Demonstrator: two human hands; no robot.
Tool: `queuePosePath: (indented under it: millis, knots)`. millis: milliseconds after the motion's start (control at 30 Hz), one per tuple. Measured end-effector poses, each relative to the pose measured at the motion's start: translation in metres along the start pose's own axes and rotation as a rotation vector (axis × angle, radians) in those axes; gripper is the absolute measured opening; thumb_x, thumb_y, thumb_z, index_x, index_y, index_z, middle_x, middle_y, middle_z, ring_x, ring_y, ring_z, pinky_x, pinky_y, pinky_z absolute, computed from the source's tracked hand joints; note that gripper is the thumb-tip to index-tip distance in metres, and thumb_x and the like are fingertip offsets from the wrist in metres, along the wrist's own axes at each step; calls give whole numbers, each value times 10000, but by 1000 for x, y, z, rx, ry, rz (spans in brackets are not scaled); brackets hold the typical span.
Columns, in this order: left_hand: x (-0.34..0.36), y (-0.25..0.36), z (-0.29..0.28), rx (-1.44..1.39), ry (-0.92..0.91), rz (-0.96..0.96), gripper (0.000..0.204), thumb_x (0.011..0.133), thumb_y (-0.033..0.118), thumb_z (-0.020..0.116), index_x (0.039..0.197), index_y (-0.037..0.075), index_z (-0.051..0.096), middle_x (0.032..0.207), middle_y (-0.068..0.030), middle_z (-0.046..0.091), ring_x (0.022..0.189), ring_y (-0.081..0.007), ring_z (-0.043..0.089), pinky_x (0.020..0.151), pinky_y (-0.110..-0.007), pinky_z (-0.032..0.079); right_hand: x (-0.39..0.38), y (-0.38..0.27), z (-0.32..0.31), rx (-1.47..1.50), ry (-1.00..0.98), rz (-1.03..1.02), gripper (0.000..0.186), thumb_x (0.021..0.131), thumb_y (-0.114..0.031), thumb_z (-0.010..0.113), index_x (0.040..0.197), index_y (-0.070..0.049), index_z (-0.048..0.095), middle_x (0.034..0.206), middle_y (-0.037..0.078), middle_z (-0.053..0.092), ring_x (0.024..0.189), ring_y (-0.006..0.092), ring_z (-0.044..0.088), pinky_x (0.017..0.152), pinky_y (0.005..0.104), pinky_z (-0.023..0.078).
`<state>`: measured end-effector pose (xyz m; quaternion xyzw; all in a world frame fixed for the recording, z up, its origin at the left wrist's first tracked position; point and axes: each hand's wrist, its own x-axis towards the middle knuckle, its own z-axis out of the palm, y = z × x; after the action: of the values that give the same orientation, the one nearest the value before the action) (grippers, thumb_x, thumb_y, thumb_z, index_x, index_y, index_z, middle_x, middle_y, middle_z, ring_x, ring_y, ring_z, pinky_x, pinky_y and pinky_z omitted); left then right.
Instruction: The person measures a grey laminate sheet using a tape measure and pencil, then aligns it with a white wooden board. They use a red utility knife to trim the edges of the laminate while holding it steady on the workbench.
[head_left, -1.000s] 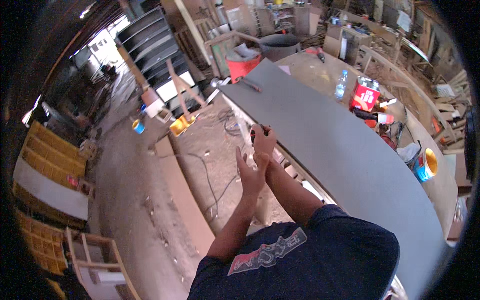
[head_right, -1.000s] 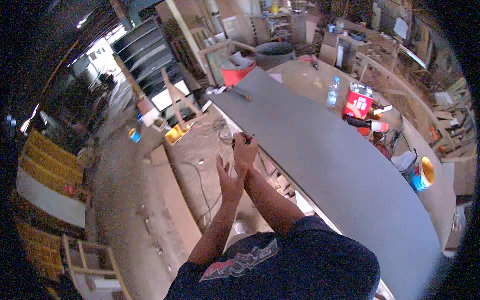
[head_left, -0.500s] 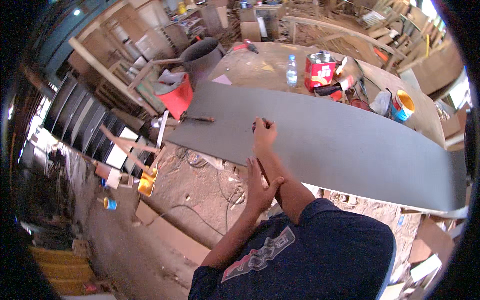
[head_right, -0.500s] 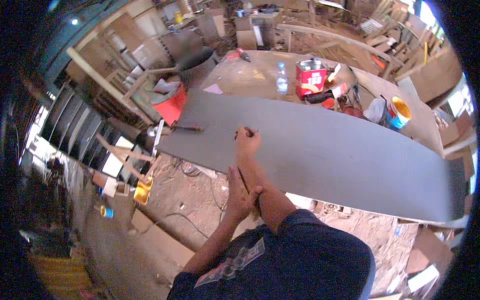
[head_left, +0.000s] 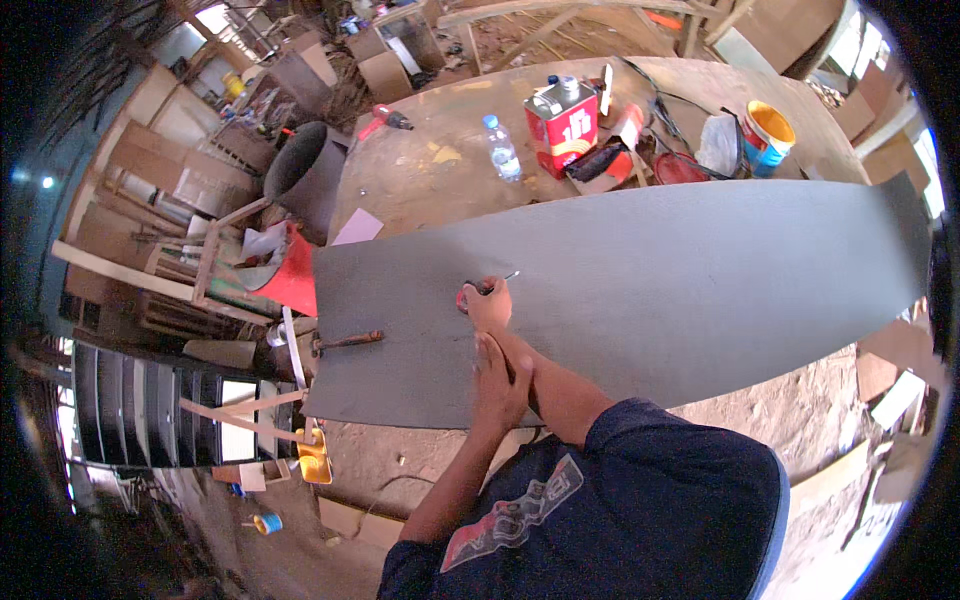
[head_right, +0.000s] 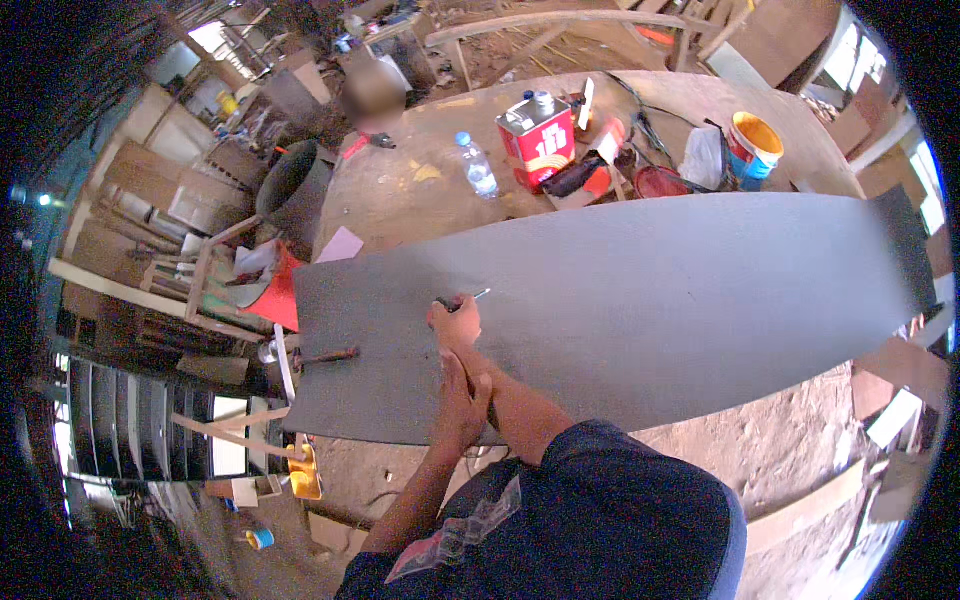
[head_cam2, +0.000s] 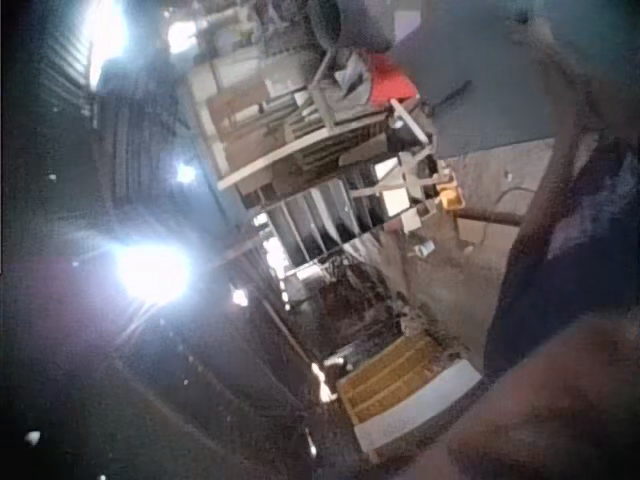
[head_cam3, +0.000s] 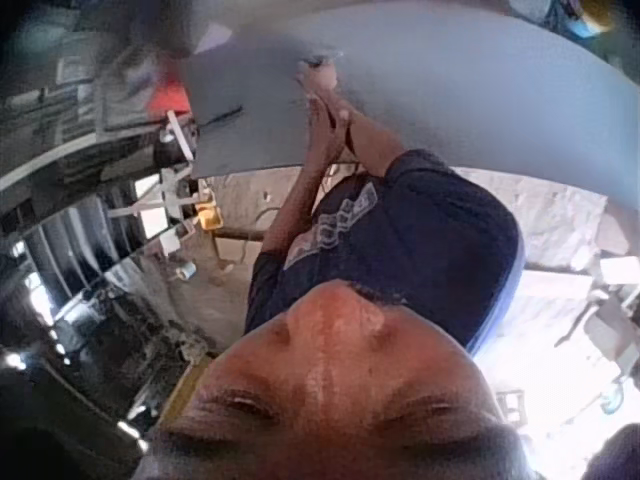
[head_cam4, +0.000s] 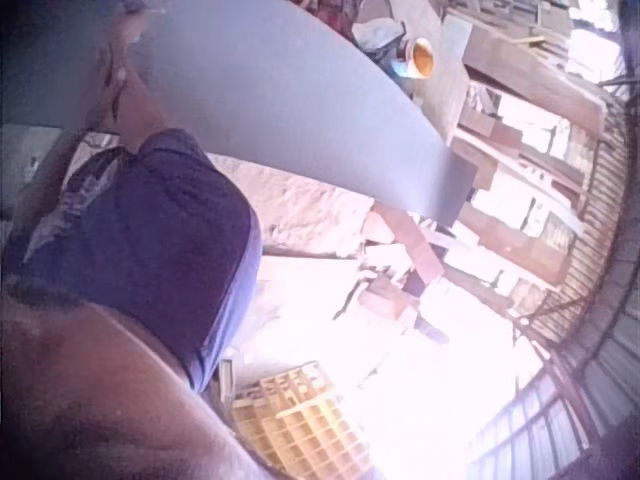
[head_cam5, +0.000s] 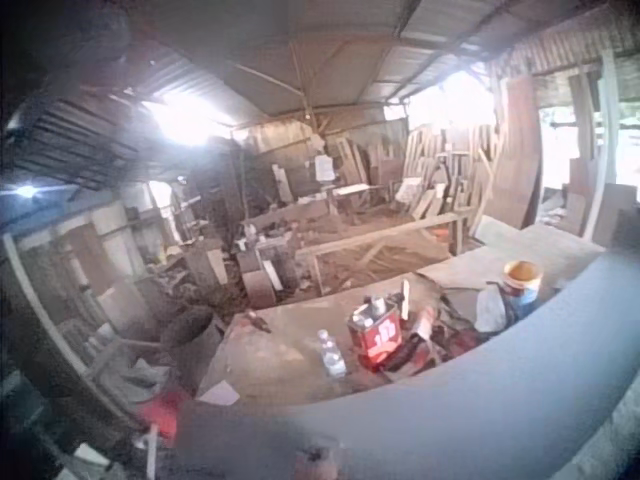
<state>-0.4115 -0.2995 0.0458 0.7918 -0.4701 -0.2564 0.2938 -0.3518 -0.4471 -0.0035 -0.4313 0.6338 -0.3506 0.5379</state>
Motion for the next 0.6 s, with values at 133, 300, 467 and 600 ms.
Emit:
queuePosePath:
  millis: [133, 300, 467, 600]
  knots:
    - [-19, 41, -31, 163, -303, 77, 1005, 1049, 596, 425, 1594, -129, -7, 1675, -369, -14, 1580, -477, -2, 1271, -544, 55, 18, -7, 0, -260, -24, -1, 528, 770, -439, 759, 1182, -114, 696, 1166, 110, 718, 1219, 367, 584, 1055, 544, 416]
    - [21, 25, -22, 142, -131, 118, 1015, 1033, 594, 467, 1613, -87, -14, 1696, -324, 0, 1583, -477, 12, 1234, -651, 76, 32, -16, 4, -363, 73, -10, 534, 789, -459, 733, 1204, -125, 703, 1267, 103, 686, 1282, 371, 538, 1089, 543, 392]
    - [73, 52, 13, -96, -50, 291, 1011, 1039, 560, 483, 1595, -125, -12, 1677, -364, 26, 1567, -516, 27, 1243, -629, 68, 106, -4, -37, -488, 91, 200, 582, 777, -443, 734, 1276, -147, 684, 1346, 114, 638, 1328, 370, 502, 1133, 545, 364]
    - [68, 7, -9, -142, -49, 286, 1010, 1034, 530, 510, 1582, -149, 3, 1662, -388, 47, 1557, -534, 41, 1257, -595, 79, 25, -25, -39, -440, -23, 82, 637, 777, -493, 748, 1311, -155, 674, 1394, 173, 613, 1355, 414, 498, 1150, 519, 380]
